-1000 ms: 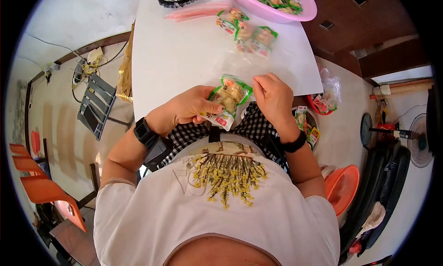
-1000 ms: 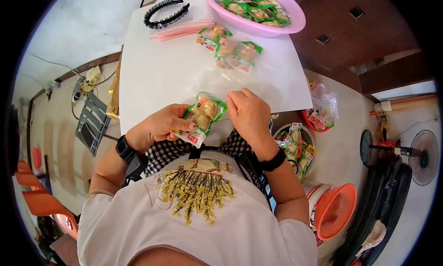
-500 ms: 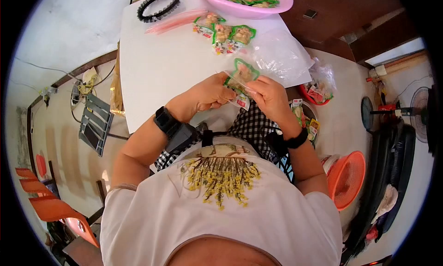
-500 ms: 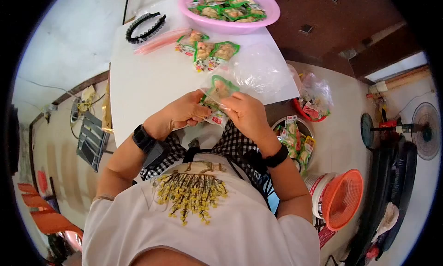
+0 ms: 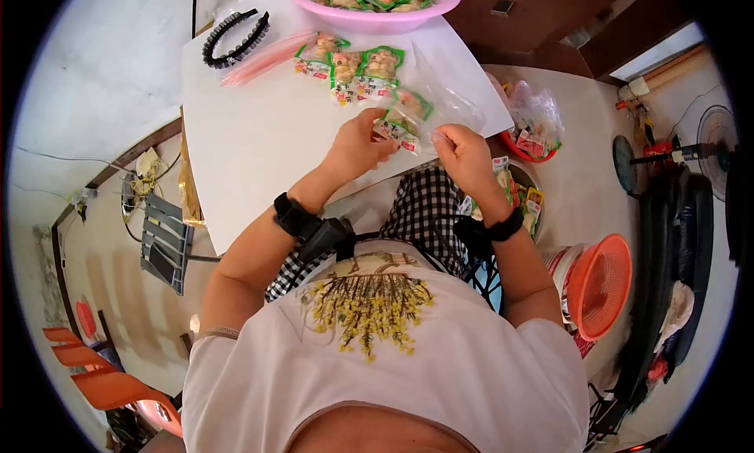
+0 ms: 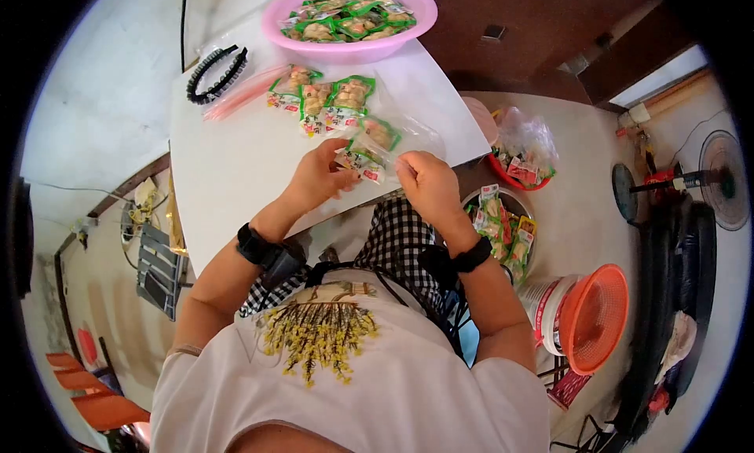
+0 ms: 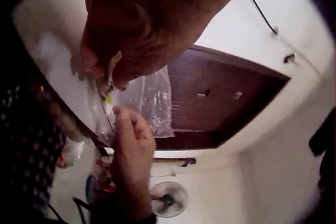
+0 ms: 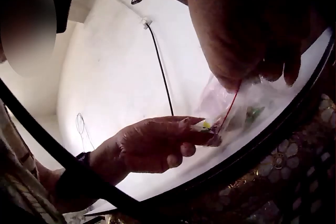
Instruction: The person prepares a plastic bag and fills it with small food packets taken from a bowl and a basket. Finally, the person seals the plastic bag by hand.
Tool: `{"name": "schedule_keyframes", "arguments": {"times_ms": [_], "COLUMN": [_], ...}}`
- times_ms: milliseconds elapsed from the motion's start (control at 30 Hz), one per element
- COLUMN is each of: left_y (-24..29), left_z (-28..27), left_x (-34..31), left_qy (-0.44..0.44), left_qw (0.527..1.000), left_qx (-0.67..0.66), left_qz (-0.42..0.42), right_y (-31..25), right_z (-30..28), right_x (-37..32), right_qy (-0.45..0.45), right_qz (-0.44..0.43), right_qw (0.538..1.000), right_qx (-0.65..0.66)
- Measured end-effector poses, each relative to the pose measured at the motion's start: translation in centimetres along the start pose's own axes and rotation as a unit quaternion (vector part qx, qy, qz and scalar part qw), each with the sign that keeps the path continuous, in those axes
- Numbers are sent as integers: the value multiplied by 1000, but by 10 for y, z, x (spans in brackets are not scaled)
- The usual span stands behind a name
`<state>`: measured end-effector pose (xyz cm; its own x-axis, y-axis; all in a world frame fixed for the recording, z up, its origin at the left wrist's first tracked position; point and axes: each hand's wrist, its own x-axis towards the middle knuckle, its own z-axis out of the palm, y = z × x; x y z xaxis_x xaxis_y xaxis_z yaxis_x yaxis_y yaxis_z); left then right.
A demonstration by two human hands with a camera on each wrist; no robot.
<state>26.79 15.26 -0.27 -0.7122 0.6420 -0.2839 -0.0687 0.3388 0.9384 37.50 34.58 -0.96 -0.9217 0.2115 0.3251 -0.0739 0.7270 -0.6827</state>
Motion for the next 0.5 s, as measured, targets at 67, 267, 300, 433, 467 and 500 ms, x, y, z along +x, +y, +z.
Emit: {"name": "schedule_keyframes", "arguments": {"times_ms": [67, 267, 300, 433, 467, 500], "left_y": [16, 23, 26, 36, 37, 35], "left_z": [-5, -15, -17, -15, -12, -9], "left_x": [-2, 15, 20, 36, 39, 42], "left_qy": [49, 158, 129, 20, 20, 19], "left_qw": [976, 822, 808, 807, 799, 791], "left_qx": [208, 418, 436, 487, 491, 495], "left_qz": [39, 355, 373, 334, 347, 359], "right_y": [3, 6, 15, 36, 36, 34], "right_z": [-2, -12, -13, -15, -17, -17], "right_x": [0, 6, 9, 21, 22, 22], "right_qy": [-18, -30, -47, -36, -40, -45], "right_qz": [-17, -98, -75, 29, 28, 27], "right_qw": [1000, 994, 996, 997, 997, 997], "right_qx": [-12, -32, -5, 69, 59, 49]}}
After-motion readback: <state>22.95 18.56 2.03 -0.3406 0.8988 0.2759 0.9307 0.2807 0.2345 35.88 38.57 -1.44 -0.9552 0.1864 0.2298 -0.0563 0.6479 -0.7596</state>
